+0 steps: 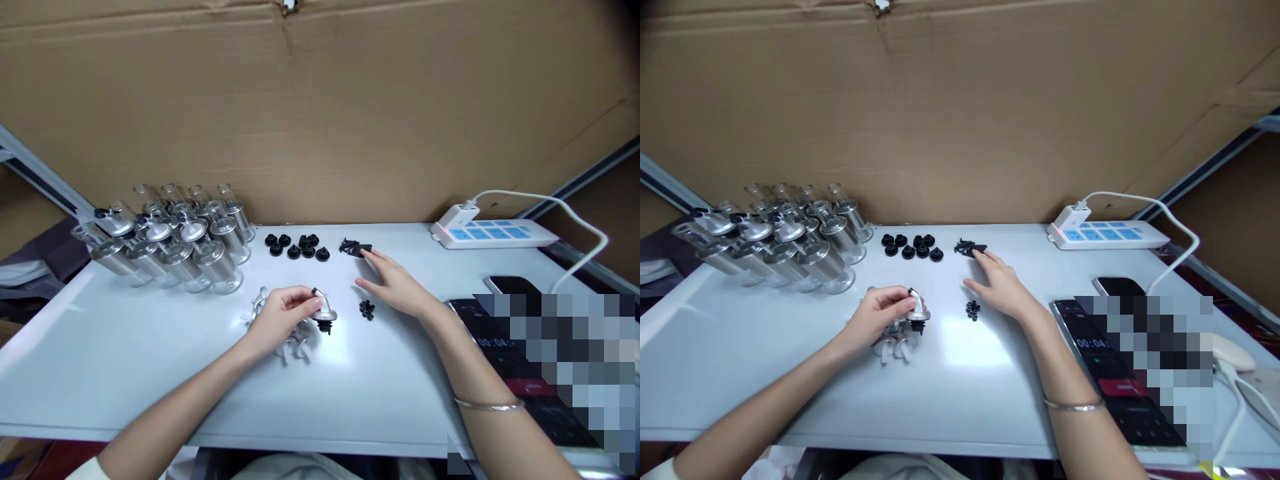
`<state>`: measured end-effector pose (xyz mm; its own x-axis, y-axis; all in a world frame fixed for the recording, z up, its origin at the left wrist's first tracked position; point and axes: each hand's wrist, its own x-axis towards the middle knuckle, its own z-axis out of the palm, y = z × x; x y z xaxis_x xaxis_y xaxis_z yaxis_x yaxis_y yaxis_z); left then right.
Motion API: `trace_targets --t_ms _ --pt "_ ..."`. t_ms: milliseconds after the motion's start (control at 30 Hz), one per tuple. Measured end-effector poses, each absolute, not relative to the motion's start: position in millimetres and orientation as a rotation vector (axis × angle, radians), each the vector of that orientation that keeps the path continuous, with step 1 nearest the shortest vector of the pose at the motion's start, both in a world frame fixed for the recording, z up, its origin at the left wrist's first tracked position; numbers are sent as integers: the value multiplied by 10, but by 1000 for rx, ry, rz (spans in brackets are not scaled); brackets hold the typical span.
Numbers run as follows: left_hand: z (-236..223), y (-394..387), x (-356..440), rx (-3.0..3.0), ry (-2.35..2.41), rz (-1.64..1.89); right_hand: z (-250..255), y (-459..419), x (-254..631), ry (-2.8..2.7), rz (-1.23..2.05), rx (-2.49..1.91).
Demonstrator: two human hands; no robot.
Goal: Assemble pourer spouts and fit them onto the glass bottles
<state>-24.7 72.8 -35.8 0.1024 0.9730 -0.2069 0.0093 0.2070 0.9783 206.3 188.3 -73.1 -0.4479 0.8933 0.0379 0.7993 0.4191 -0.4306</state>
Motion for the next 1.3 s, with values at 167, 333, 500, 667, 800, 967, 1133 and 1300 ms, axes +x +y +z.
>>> trace_targets --t_ms 167,333,500,667,800,967,1133,1300 --pt "-326 730 -245 1112 1220 990 -791 1882 2052 -2394 440 -1402" --pt "-305 735 -243 1107 1203 1016 -802 1854 2051 -2371 376 -1227" --pt "-298 736 -244 1099 1193 1020 -769 1797 1962 -2422 331 -1118" --pt "-296 741 -249 1111 1191 1031 -707 1715 1914 -2499 408 -1065" --pt "-281 741 -248 1101 1175 1038 -689 1663 1855 -2470 419 -1117" --pt "-285 742 -245 1109 1171 1028 -720 1679 1741 -2522 181 -1201" --pt "-325 737 -254 1097 1155 1016 -725 1691 1709 -2495 182 -1209" --pt "-331 735 -259 1104 1149 1017 -661 1661 1716 -2359 275 -1178"
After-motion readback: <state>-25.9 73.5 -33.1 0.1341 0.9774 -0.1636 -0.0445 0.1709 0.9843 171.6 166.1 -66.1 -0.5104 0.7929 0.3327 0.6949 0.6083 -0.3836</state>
